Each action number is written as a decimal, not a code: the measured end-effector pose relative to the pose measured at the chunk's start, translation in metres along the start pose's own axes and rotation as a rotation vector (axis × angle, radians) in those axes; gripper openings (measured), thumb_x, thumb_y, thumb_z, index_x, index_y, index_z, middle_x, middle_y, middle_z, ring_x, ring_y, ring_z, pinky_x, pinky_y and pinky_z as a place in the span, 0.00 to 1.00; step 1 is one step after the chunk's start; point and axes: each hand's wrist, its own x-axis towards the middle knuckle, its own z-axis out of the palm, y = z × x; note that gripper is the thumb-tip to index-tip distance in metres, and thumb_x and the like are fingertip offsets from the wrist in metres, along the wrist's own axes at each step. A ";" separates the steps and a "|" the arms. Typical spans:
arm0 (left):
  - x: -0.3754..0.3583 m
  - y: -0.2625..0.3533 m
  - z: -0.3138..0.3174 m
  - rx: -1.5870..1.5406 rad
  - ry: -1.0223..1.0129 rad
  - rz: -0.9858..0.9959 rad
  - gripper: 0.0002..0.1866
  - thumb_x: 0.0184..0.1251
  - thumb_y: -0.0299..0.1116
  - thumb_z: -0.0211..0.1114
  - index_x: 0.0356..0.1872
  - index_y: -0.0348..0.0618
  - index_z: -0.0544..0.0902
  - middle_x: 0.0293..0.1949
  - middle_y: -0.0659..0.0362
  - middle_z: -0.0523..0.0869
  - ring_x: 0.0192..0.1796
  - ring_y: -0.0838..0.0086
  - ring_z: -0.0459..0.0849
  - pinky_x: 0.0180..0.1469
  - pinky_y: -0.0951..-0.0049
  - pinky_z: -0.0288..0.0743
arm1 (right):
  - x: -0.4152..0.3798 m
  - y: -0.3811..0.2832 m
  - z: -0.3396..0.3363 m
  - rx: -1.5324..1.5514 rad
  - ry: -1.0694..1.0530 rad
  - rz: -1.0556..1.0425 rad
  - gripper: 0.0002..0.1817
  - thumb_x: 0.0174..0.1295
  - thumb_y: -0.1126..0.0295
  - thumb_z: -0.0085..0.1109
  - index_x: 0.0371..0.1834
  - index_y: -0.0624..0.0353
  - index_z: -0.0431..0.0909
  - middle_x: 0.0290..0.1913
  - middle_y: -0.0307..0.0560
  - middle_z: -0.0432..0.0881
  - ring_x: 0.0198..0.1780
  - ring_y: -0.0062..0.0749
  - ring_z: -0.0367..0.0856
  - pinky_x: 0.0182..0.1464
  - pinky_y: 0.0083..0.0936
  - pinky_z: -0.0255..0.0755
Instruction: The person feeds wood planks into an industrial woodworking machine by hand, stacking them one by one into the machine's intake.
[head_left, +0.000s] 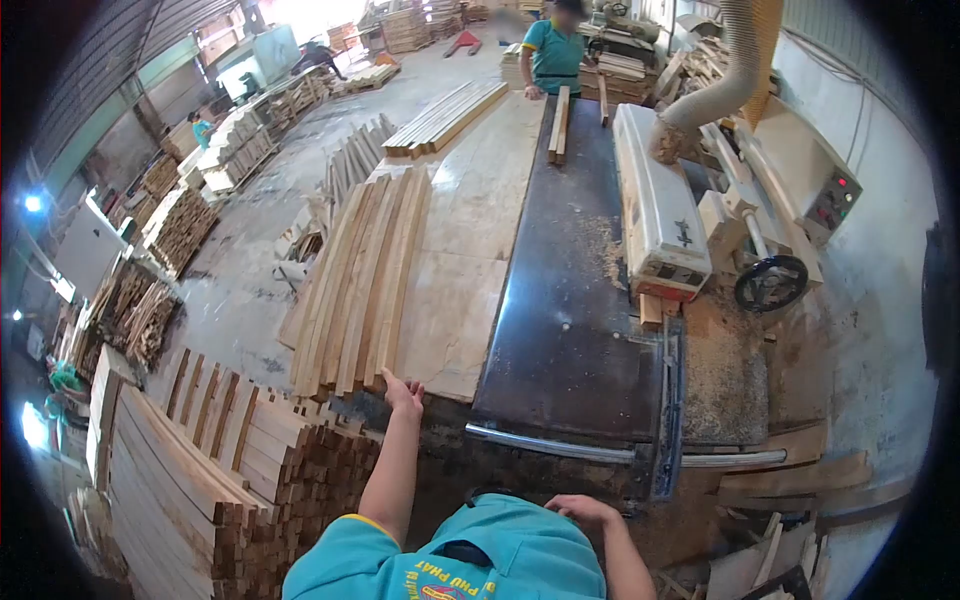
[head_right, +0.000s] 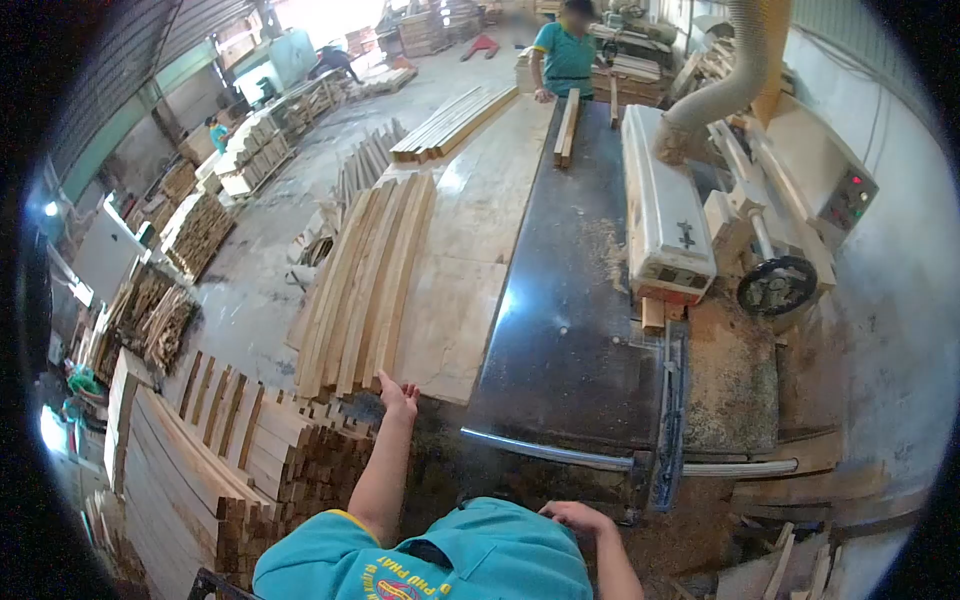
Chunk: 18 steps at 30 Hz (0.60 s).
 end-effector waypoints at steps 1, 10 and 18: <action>0.004 0.008 -0.002 -0.099 0.003 -0.091 0.39 0.68 0.71 0.61 0.56 0.40 0.71 0.36 0.56 0.75 0.34 0.67 0.78 0.34 0.64 0.78 | -0.016 -0.011 -0.002 0.051 0.103 0.008 0.27 0.79 0.45 0.49 0.63 0.56 0.80 0.39 0.33 0.83 0.34 0.17 0.74 0.34 0.20 0.70; 0.033 0.021 -0.019 -0.249 -0.089 -0.090 0.20 0.79 0.51 0.60 0.54 0.45 0.73 0.43 0.55 0.78 0.41 0.67 0.80 0.40 0.67 0.84 | -0.036 0.015 0.005 0.302 0.500 -0.219 0.21 0.80 0.52 0.51 0.57 0.61 0.80 0.25 0.37 0.80 0.24 0.18 0.75 0.25 0.20 0.66; 0.011 0.019 0.010 -0.179 -0.290 -0.417 0.21 0.82 0.48 0.55 0.56 0.36 0.71 0.45 0.50 0.80 0.44 0.61 0.83 0.44 0.64 0.89 | -0.024 -0.035 0.001 0.193 0.474 -0.300 0.20 0.80 0.53 0.51 0.59 0.58 0.78 0.28 0.36 0.82 0.27 0.18 0.78 0.29 0.17 0.69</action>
